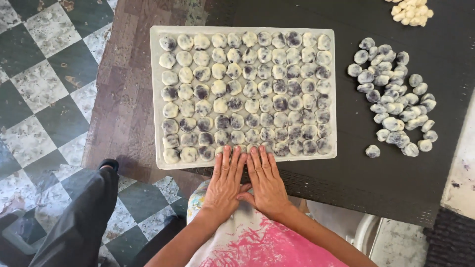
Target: The person arranges small, round, two-toned dough pieces onto a white tray by hand. They pick up the dough from a pile on the table and place them in neat rows on the tray, occasionally adjusting the positions to ensure they are aligned.
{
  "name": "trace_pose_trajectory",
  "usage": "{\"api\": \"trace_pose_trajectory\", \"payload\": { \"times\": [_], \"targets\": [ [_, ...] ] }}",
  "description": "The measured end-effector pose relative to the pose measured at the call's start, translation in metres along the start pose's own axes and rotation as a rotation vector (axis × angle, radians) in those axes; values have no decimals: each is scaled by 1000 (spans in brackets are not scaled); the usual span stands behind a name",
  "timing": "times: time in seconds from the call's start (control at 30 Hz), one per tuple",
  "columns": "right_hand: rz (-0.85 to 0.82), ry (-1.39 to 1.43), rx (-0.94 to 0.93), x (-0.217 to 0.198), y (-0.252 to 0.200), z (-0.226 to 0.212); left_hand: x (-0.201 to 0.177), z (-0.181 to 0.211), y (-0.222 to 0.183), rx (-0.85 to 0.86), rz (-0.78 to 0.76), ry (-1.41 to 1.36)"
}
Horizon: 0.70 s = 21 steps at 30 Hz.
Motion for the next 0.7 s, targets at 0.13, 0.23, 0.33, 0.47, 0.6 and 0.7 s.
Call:
{"api": "trace_pose_trajectory", "payload": {
  "times": [0.13,0.23,0.33,0.47,0.6,0.7],
  "targets": [
    [-16,92,15,-19,11,7,-25,1,13,-9,0,-51],
    [-9,123,59,0,24,14,-19,-13,27,-7,4,-84],
    [11,88,79,11,27,17,-12,-21,32,20,19,-89],
    [-10,139,65,-3,30,21,-17,-22,37,33,36,-154],
    [14,85,66,6,51,30,-30,-33,58,7,60,-186],
    [18,105,88,21,61,36,-14,-45,65,29,50,-84]
  ]
}}
Point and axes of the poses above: each hand's wrist, its own y-axis towards the middle knuckle, its own x-axis out of the palm, z = x × y, the point moved 1 cm from there along y, towards the middle knuckle, and after that the axes turned 12 degrees about -y, right-handed, at the moved point
